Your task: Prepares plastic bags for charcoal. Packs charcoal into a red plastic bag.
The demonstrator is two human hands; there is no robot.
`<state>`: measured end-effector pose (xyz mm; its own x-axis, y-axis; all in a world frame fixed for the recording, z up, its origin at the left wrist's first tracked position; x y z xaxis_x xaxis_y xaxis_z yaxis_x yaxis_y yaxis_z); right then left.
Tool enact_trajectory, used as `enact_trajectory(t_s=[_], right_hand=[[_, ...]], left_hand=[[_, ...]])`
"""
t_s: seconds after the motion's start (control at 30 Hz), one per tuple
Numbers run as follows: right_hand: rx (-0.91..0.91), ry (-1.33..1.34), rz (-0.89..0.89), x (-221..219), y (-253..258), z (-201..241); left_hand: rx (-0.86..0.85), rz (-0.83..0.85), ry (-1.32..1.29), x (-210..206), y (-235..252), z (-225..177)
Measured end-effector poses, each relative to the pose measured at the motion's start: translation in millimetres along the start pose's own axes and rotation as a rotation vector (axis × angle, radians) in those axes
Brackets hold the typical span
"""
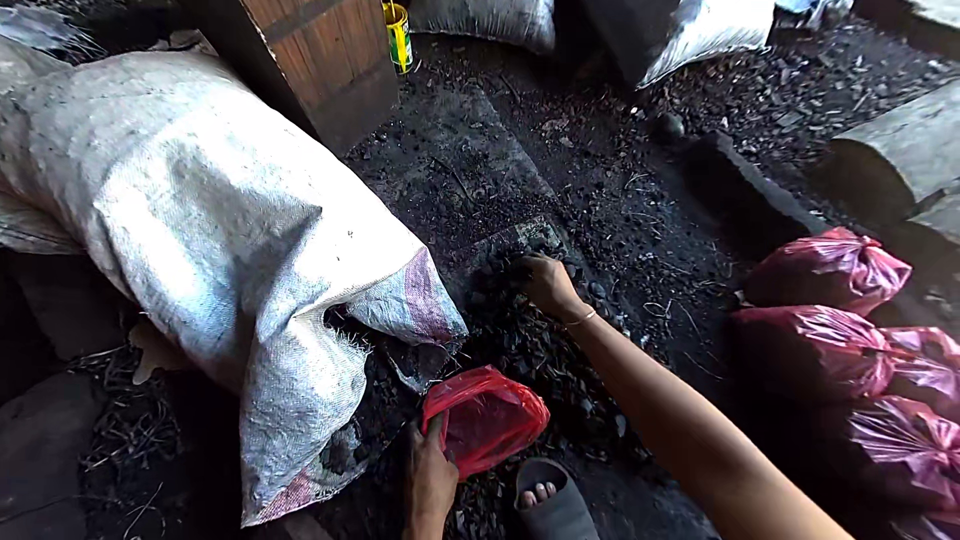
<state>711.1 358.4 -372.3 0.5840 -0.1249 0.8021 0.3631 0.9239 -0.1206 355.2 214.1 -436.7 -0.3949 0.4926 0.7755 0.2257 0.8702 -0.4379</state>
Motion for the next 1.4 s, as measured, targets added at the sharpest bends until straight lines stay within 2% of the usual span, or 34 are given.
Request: enact_trajectory(t_s=[0.03,0.1,0.17,0.2,0.27,0.33,0.4,0.47,0.63,0.83,0.93,1.0,1.07,1.17,1.23,1.3,1.4], right_hand=[[0.015,0.134,-0.039,9.9,-11.4,2.9],[0.040,0.441,0.038,20.2,-47.9,11.9],[0.130,0.705,0.279,11.4,-95.9,28.7],[0.182,0.747,0.421,1.7,-119.7,38.7],[0.229,0.573,0.620,-28.8,-157.9,52.0],[0.218,0.226,0.684,-70.1,-176.1,51.5],[0.178,0.027,0.675,-106.7,-184.1,46.2],[0.128,-0.025,0.637,-127.8,-188.2,44.7],[0.023,0.079,0.462,-167.3,-189.4,46.0],[-0.013,0.223,0.388,-186.0,-186.8,45.7],[0.025,0.175,0.370,-177.4,-190.0,45.7],[0.102,0.147,0.332,-152.4,-191.9,51.2],[0.158,0.175,0.205,-114.8,-189.8,50.9],[0.096,0.106,-0.030,-60.1,-158.9,30.0],[0.039,-0.120,0.004,-43.0,-128.2,9.0],[0.068,-0.301,0.108,-46.5,-102.5,-10.6],[0.142,-0.385,0.176,-53.7,-85.8,-24.6]], left_hand=[[-0.006,-0.012,-0.024,1.0,0.6,-0.2],[-0.004,-0.011,-0.043,5.8,-0.4,-0.8],[0.004,0.007,-0.053,11.2,0.4,-2.1],[0.003,0.024,-0.059,13.8,1.0,-4.3],[0.004,0.078,-0.055,18.3,2.4,-7.6],[0.005,0.115,-0.042,19.9,3.9,-7.5],[0.007,0.155,-0.009,17.6,6.2,-1.0],[0.006,0.197,0.029,15.4,7.2,6.8],[0.001,0.193,0.017,12.1,8.3,10.5],[0.035,0.166,0.066,8.5,2.4,7.3],[0.065,0.122,0.124,6.6,-2.3,-0.5],[0.067,0.067,0.183,6.5,-4.5,-0.1],[0.047,0.037,0.223,2.0,-4.7,9.3],[0.027,0.041,0.187,-2.9,1.1,20.7],[0.038,0.050,0.164,-0.6,4.7,20.9],[0.048,0.089,0.154,5.9,7.1,18.4],[0.040,0.130,0.172,7.4,9.1,19.0]])
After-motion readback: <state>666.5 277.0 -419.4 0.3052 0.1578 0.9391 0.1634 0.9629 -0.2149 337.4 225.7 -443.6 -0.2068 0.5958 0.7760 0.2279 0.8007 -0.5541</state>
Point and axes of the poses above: each hand's wrist, its own y-axis towards the middle knuckle, its own x-axis out of the back of the hand, z = x × y, the point moved 1 cm from there along y, towards the middle knuckle, and after that the axes turned 7 degrees about -x, right-handed, at the moved point
